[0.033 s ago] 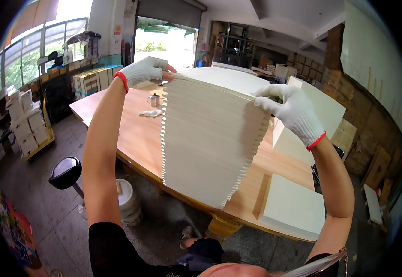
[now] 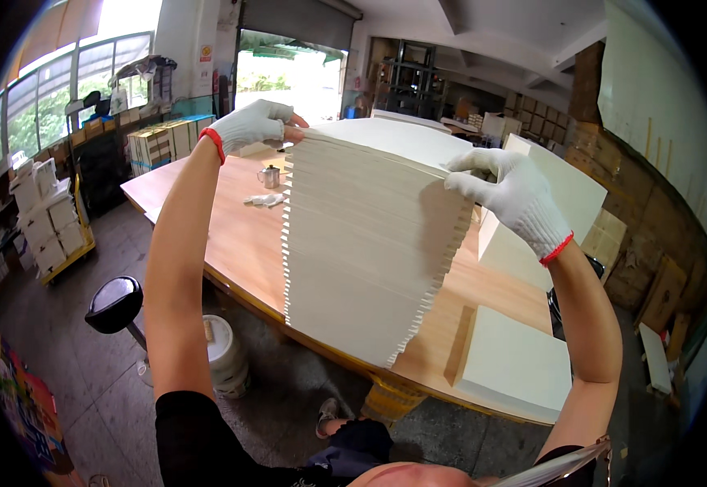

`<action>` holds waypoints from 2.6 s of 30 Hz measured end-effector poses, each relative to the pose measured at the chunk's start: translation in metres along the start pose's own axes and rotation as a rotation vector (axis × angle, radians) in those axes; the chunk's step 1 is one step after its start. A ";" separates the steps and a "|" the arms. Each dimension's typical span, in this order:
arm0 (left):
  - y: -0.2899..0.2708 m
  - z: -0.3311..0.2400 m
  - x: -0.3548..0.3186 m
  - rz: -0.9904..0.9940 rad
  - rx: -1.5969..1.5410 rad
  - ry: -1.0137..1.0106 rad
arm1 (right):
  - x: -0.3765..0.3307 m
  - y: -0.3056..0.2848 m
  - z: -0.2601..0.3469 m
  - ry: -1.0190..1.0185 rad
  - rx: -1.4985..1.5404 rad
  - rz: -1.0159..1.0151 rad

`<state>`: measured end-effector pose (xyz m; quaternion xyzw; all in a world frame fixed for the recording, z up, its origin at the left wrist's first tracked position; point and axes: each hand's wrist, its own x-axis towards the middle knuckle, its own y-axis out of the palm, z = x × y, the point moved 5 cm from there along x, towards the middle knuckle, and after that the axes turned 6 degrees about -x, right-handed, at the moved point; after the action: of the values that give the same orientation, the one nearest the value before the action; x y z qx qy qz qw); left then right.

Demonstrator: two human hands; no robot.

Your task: The person repeatedly picks up a white rectangular panel from a table, rubs its edge with gloved hands, and places it onto a growing stack. This cycle of picking, rubbing, and stacking is performed continuously throughout the clip.

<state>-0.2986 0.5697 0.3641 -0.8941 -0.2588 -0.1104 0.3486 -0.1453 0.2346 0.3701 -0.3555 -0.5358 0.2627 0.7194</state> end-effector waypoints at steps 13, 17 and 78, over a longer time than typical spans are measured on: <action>-0.002 0.003 0.005 -0.002 0.036 0.062 | -0.008 0.005 -0.002 0.105 0.164 -0.043; -0.003 0.002 0.005 -0.003 0.005 0.050 | -0.006 0.007 -0.008 0.076 0.227 -0.046; 0.731 -0.126 -0.080 0.695 0.129 0.715 | -0.489 0.006 -0.309 0.691 -0.784 0.000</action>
<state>0.0267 -0.0021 0.0122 -0.8103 0.1837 -0.2712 0.4860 0.0098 -0.2040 0.0265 -0.6640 -0.3256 -0.0904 0.6670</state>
